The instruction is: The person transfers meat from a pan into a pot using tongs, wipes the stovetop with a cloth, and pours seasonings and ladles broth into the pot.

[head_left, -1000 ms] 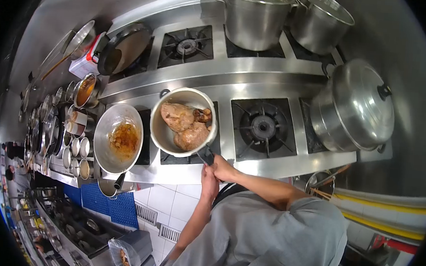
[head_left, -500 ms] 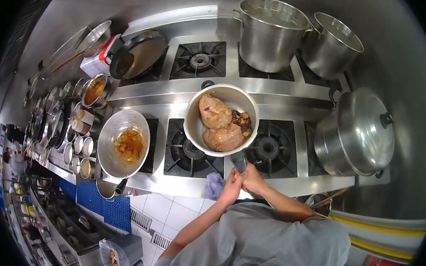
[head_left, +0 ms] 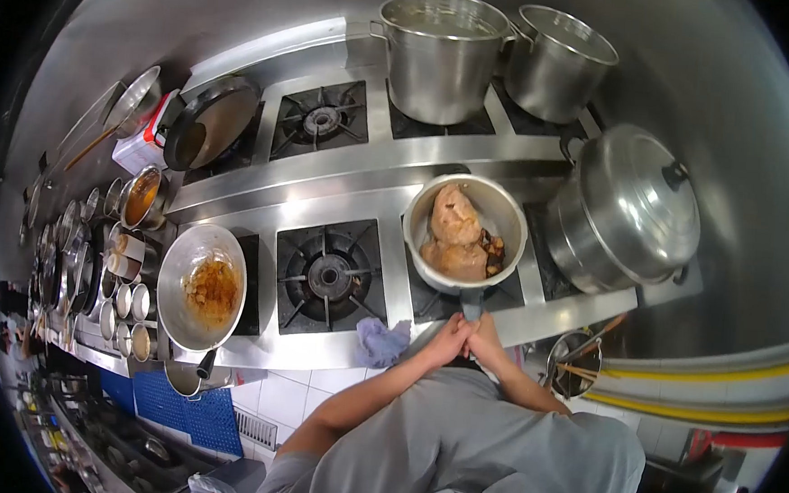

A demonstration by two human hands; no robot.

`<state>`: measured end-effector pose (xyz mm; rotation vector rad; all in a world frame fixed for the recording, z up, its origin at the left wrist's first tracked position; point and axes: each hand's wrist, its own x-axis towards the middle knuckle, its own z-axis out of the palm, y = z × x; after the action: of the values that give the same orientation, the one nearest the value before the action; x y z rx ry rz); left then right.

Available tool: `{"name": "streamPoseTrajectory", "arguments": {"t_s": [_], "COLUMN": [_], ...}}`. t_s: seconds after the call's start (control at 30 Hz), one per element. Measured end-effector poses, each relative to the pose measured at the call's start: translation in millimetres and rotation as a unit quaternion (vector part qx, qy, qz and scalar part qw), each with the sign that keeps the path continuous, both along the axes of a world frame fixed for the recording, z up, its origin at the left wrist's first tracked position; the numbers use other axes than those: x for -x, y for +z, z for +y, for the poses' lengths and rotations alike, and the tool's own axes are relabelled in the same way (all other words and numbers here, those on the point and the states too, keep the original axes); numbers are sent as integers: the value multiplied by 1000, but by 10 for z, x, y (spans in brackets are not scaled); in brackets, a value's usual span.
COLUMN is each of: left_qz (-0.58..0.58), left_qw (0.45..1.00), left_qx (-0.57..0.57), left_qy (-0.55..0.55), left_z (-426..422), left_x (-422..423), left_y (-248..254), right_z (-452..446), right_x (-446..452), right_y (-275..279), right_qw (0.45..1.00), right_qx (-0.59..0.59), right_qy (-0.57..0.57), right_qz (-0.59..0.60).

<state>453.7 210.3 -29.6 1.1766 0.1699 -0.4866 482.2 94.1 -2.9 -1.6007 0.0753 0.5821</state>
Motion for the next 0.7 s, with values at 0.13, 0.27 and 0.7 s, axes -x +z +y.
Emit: {"name": "streamPoseTrajectory", "arguments": {"t_s": [0.13,0.27,0.7], "left_qz": [-58,-149,44], "left_qw": [996,975,788], "left_qx": [-45,-164,-551], "left_qy": [-57,-10,-270], "left_z": [-53,162,2018], "left_x": [-61,211,4269], "left_y": [83,-129,-2915], "right_z": [-95,-257,-763], "right_x": [67,-23,1922], "right_y": [-69,116,-1223], "right_qw": [999,998,916], "right_qx": [-6,62,-119], "right_qy": [-52,-9,-339], "right_qz": [-4,11,178]}}
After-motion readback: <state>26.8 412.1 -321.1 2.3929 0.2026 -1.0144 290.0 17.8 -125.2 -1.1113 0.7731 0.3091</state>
